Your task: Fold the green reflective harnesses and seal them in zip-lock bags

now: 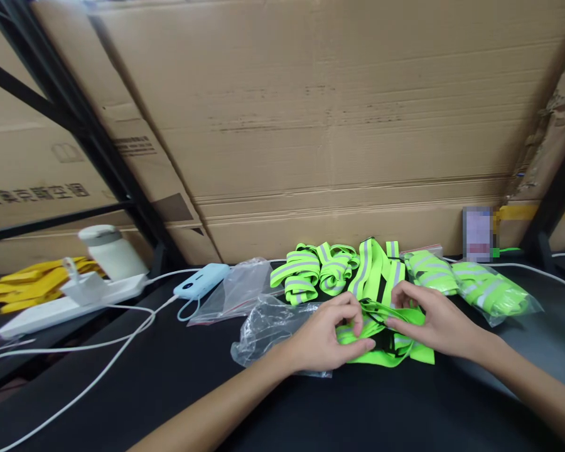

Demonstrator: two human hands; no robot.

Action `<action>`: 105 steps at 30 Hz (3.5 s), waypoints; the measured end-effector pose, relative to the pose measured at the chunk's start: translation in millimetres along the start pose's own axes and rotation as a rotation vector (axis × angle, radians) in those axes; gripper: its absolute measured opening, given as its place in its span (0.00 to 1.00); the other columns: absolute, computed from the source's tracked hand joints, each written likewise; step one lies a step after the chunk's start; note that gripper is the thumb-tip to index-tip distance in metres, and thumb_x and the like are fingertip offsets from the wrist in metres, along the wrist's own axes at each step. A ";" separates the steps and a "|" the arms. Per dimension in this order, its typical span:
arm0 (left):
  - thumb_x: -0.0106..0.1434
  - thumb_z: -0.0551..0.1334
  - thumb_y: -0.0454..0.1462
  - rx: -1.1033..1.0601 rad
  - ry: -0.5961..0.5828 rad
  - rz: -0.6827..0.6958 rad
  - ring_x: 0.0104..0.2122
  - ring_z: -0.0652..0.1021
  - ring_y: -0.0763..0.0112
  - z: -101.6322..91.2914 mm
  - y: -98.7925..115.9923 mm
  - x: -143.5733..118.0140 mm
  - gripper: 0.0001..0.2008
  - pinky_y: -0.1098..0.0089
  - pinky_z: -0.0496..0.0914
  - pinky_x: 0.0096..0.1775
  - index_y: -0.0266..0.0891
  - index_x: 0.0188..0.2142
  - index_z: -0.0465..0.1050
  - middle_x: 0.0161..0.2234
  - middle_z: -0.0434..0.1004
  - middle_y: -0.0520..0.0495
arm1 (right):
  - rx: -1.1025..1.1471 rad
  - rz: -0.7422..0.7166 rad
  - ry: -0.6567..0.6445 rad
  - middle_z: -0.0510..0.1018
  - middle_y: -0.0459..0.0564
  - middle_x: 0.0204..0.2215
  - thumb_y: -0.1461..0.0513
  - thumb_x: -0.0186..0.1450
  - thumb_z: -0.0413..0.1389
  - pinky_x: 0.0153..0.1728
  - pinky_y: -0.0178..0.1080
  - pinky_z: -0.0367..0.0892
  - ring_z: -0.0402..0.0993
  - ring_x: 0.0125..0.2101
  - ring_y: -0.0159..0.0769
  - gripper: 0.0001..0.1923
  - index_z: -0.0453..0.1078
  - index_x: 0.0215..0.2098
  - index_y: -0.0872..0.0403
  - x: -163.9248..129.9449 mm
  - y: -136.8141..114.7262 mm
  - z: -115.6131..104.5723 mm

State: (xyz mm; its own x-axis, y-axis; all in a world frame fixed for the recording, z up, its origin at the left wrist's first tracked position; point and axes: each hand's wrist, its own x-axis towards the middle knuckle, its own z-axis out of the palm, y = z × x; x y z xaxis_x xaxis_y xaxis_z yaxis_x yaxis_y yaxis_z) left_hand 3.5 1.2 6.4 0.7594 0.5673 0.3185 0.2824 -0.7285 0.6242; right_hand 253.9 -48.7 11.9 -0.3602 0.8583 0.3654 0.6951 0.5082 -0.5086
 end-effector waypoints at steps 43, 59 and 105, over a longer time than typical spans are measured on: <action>0.55 0.73 0.51 -1.084 0.570 -0.422 0.25 0.76 0.69 -32.0 -1.3 15.7 0.21 0.70 0.71 0.30 0.37 0.24 0.73 0.23 0.76 0.48 | 1.395 0.505 0.434 0.62 0.44 0.24 0.58 0.66 0.46 0.38 0.46 0.75 0.67 0.26 0.39 0.06 0.59 0.31 0.48 17.2 4.0 -21.7; 0.53 0.76 0.37 -1.012 0.703 -0.289 0.45 0.80 0.63 -38.1 -17.6 17.7 0.23 0.68 0.74 0.43 0.39 0.46 0.73 0.47 0.79 0.44 | 1.520 0.591 0.550 0.83 0.54 0.39 0.65 0.67 0.44 0.46 0.50 0.77 0.81 0.40 0.46 0.18 0.73 0.48 0.55 19.7 6.1 -26.1; 0.62 0.68 0.52 -0.873 -0.152 -0.388 0.18 0.62 0.81 15.1 19.4 -2.9 0.22 0.77 0.61 0.21 0.39 0.46 0.72 0.23 0.63 0.57 | 1.363 0.453 -0.151 0.64 0.36 0.09 0.48 0.63 0.63 0.10 0.30 0.65 0.54 0.08 0.26 0.17 0.70 0.39 0.51 -0.2 -20.9 24.0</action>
State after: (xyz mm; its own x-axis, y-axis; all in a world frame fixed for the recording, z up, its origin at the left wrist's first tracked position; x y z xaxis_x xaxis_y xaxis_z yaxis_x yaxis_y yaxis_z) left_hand 15.6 -20.4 6.8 0.7902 0.6078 -0.0785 0.0406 0.0759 0.9963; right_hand 224.5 -57.7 3.8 -0.3949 0.9163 -0.0663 -0.3273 -0.2077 -0.9218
